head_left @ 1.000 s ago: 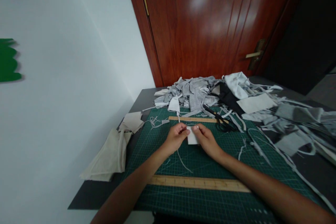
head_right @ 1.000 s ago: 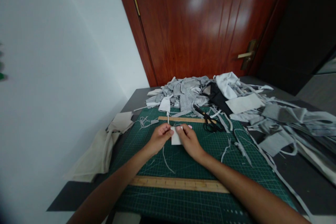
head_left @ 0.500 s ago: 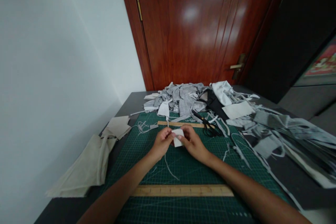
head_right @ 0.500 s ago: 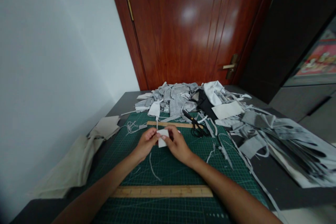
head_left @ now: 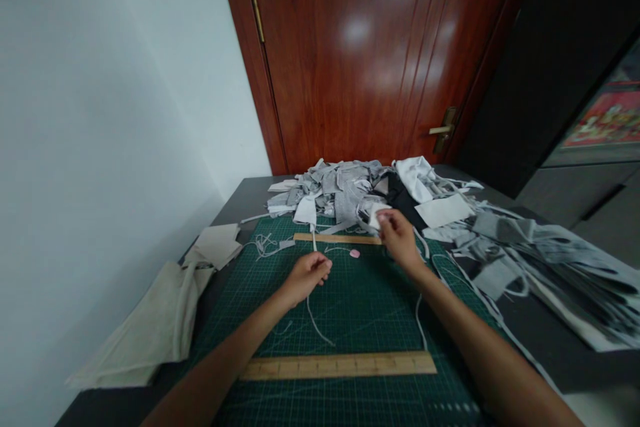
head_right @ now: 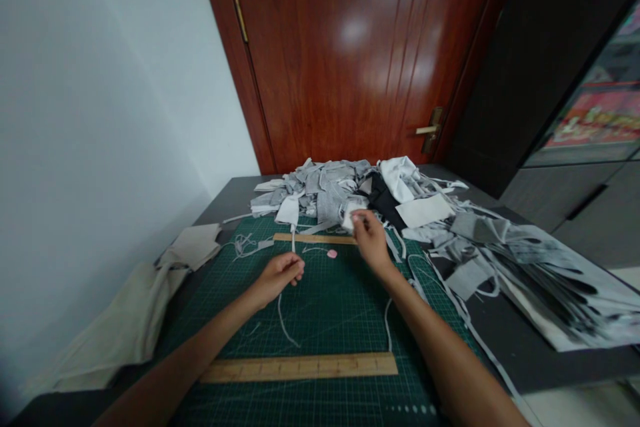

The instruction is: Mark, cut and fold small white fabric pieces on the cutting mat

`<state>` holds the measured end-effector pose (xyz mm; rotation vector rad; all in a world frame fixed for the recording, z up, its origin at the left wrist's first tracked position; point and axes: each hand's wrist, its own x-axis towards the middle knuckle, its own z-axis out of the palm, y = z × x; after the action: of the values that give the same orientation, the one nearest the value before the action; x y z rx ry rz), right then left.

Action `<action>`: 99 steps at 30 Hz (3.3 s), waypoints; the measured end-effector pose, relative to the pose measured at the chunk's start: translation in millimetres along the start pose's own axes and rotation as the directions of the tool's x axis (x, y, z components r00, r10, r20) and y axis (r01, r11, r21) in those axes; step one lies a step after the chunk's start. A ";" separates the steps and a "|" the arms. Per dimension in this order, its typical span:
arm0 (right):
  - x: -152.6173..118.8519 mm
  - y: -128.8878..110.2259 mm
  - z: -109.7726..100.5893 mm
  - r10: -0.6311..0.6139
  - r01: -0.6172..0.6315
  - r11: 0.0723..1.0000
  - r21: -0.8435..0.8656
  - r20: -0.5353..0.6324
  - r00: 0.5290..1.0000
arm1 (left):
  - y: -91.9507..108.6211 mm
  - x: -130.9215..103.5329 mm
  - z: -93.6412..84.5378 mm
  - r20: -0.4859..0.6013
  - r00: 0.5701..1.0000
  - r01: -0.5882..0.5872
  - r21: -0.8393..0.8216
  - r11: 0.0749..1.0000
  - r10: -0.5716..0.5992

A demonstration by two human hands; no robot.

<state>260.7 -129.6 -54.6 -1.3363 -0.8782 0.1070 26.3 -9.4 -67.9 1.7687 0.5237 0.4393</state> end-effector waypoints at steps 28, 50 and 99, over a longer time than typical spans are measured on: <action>-26.3 31.5 25.7 0.015 0.225 0.896 -0.382 0.535 0.845 | -0.8 1.3 -41.2 -0.150 0.973 0.096 0.954 0.283 0.176; 37.2 55.8 -68.9 0.077 0.067 0.627 -0.776 0.148 0.986 | 16.8 9.2 -8.1 -0.302 0.947 0.257 0.916 0.308 0.107; 13.1 -21.4 109.0 0.598 0.026 0.799 -0.601 0.798 0.078 | -4.6 29.7 -10.9 -0.181 0.948 0.039 0.884 0.466 0.263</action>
<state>195.0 -41.7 -32.5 -1.9011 -1.8345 1.4084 44.4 16.9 -69.0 2.8037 0.9744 0.5884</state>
